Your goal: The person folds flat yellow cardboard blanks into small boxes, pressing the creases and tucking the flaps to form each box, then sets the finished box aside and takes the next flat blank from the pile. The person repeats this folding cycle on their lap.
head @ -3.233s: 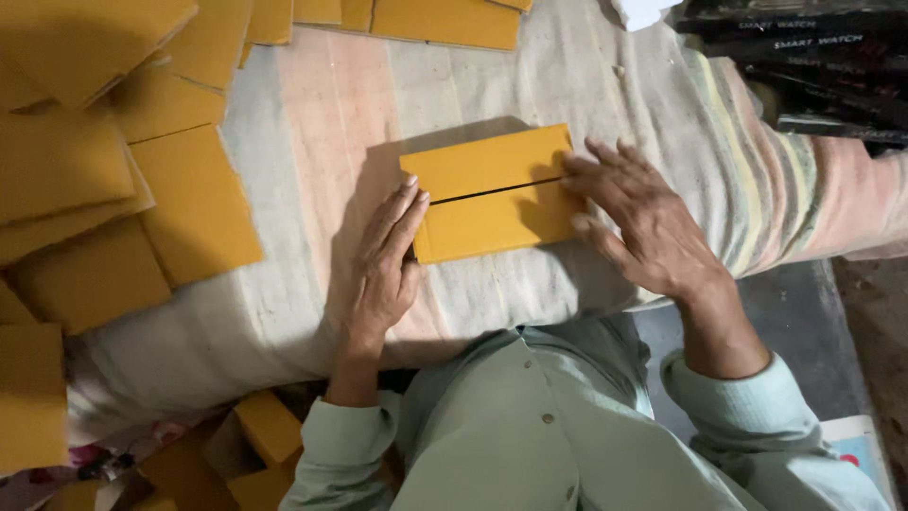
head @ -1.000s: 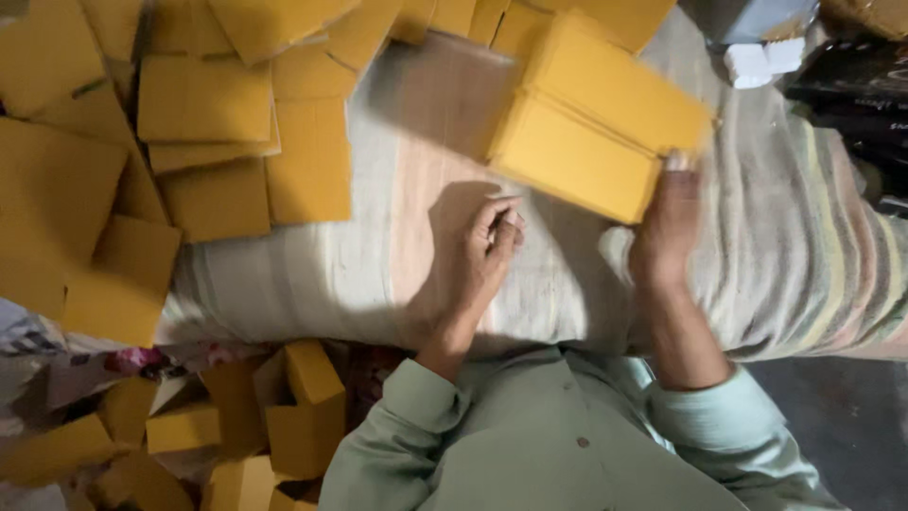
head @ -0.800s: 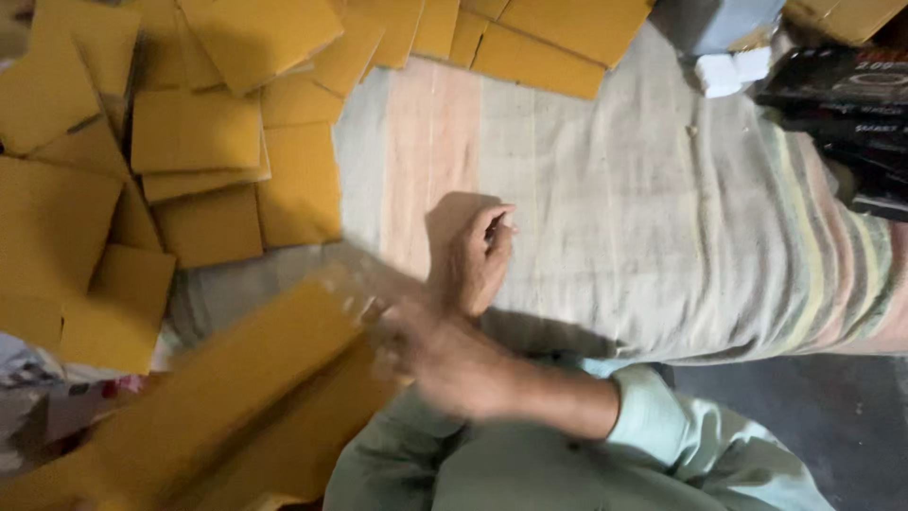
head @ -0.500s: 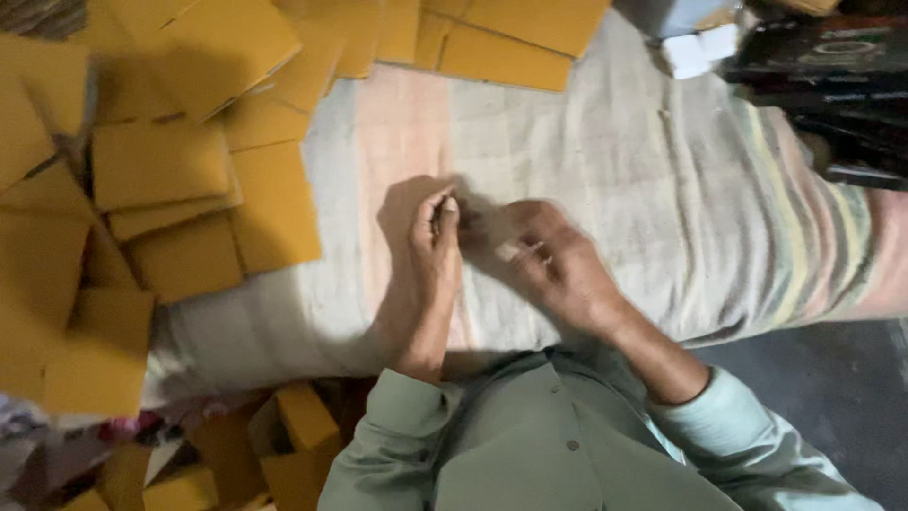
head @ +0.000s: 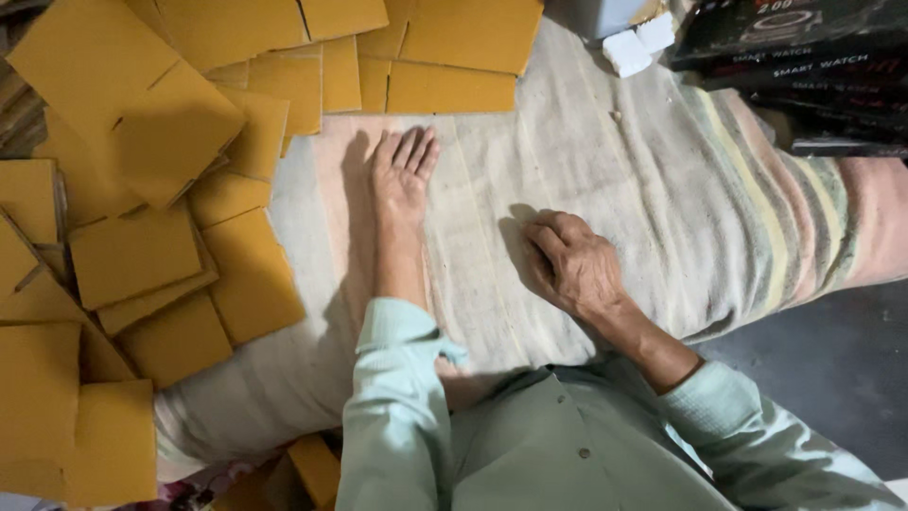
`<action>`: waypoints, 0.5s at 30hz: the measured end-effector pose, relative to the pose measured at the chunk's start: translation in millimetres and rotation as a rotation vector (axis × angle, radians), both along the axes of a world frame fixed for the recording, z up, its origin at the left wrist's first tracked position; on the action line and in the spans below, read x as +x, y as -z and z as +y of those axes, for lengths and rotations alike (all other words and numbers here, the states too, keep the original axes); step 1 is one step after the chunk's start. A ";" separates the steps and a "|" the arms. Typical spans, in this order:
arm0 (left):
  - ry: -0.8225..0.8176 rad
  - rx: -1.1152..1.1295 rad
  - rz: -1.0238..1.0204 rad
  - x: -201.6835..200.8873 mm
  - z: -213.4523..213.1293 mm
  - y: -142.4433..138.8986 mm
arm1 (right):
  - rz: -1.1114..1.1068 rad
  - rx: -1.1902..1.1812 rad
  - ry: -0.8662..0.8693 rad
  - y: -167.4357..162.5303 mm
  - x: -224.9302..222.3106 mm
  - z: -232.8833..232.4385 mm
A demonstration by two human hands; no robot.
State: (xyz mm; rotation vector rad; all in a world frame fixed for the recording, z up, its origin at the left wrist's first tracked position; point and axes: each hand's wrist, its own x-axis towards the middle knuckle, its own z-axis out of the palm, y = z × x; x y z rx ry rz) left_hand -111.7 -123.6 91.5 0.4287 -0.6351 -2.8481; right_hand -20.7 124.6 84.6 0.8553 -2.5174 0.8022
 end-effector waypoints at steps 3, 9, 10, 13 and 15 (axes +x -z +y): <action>0.051 -0.058 -0.033 -27.4 8.0 -4.4 | -0.029 0.019 -0.009 2.5 -4.7 2.5; 0.056 -0.212 -0.171 -80.1 15.8 -4.5 | -0.146 -0.081 0.031 12.2 -7.4 14.2; 0.021 -0.215 -0.202 -81.6 17.2 -2.6 | -0.151 -0.152 0.028 12.2 -6.6 16.4; -0.117 -0.041 -0.184 -65.0 36.0 0.4 | -0.094 -0.393 0.116 12.1 -5.0 21.2; -0.144 -0.265 -0.298 -32.3 54.8 17.3 | -0.004 -0.511 0.192 13.3 -5.8 23.6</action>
